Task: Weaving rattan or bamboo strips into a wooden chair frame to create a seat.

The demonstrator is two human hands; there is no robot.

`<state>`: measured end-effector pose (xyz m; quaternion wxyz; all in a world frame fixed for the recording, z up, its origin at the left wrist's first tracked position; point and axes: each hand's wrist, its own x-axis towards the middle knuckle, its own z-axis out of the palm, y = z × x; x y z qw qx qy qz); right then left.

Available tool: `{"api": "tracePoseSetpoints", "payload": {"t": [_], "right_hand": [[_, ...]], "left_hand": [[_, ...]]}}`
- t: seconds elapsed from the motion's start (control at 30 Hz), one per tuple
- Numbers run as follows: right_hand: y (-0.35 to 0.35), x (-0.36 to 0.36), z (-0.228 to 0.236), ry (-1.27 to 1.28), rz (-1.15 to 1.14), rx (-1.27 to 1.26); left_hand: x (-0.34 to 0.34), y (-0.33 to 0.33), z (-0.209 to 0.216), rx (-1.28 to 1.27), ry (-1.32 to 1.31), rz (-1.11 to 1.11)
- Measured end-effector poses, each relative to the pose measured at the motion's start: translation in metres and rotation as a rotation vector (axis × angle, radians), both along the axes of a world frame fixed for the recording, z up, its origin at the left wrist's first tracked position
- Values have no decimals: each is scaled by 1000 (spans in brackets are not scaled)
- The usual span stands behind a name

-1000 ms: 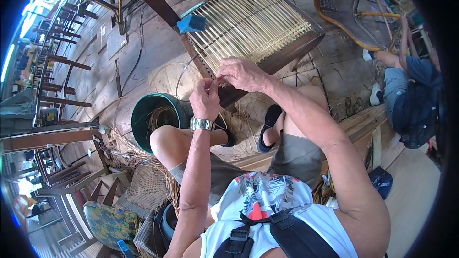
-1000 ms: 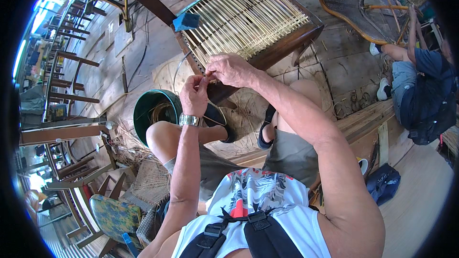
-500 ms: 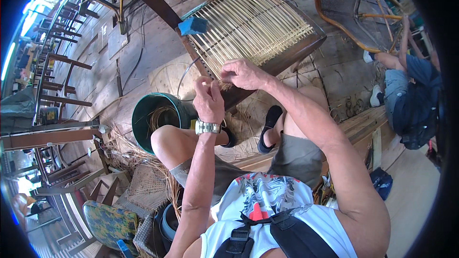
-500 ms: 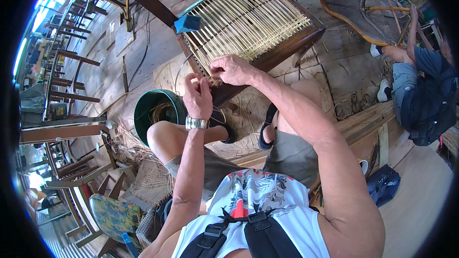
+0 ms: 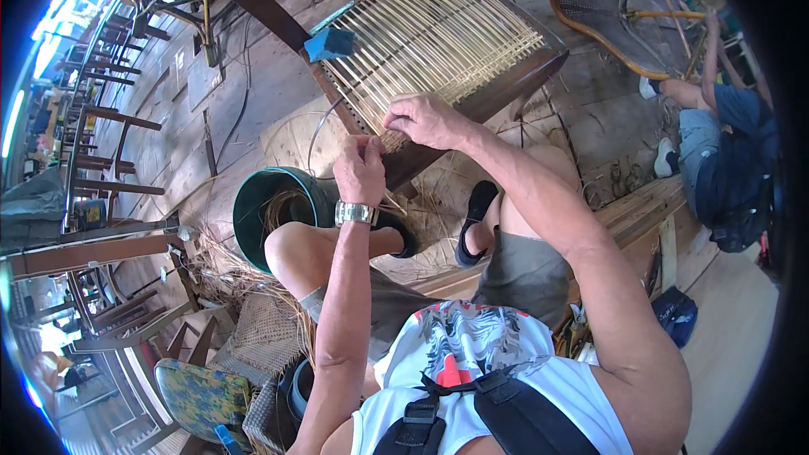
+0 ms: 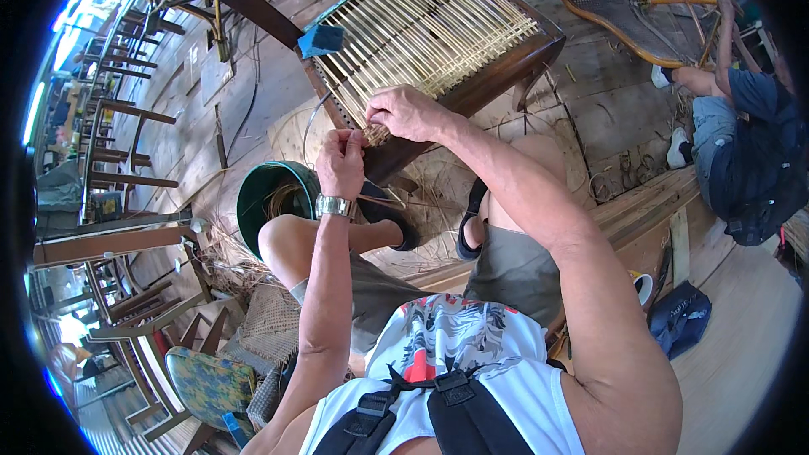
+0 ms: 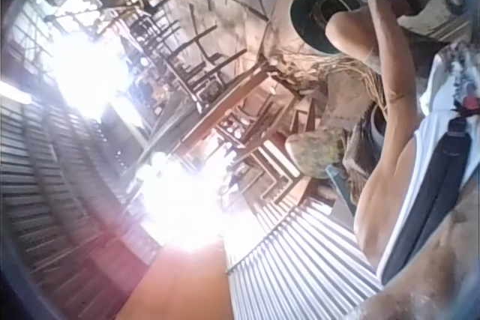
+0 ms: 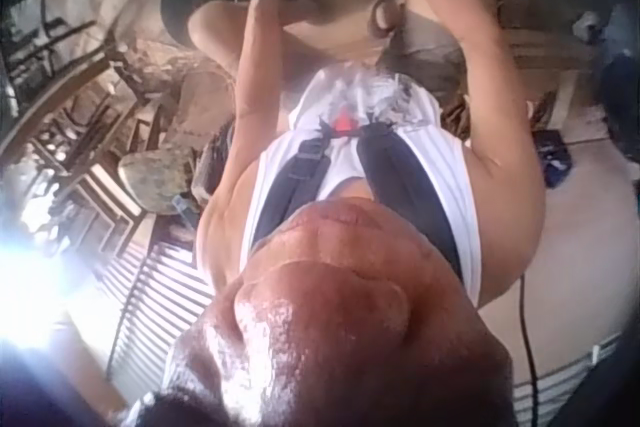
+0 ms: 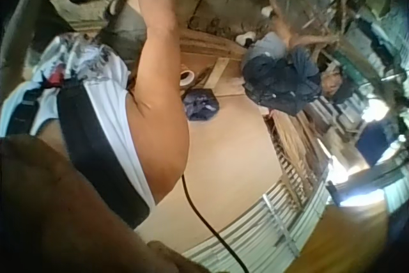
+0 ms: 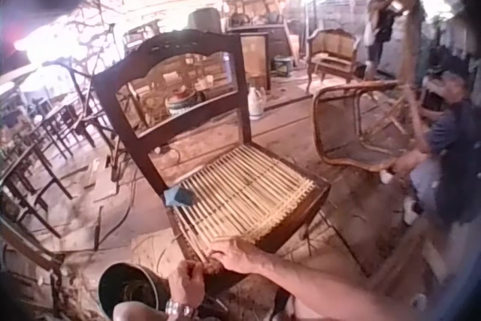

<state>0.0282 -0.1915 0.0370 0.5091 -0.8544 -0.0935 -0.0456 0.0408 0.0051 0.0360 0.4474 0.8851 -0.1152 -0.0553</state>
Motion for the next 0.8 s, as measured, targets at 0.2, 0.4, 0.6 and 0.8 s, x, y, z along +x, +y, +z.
{"api": "tracePoseSetpoints", "payload": {"t": [0.2, 0.4, 0.6, 0.8], "right_hand": [[6, -4, 0, -248, -39, -129], [9, -4, 4, -216, -69, -77], [4, -8, 6, -137, -68, -111], [4, -6, -2, -209, -49, -144]], "left_hand": [[1, -13, -7, -162, -370, -120], [-6, -18, -1, -305, -146, -44], [2, -14, -13, -397, -39, -44], [3, -19, -12, -551, -16, -50]]}}
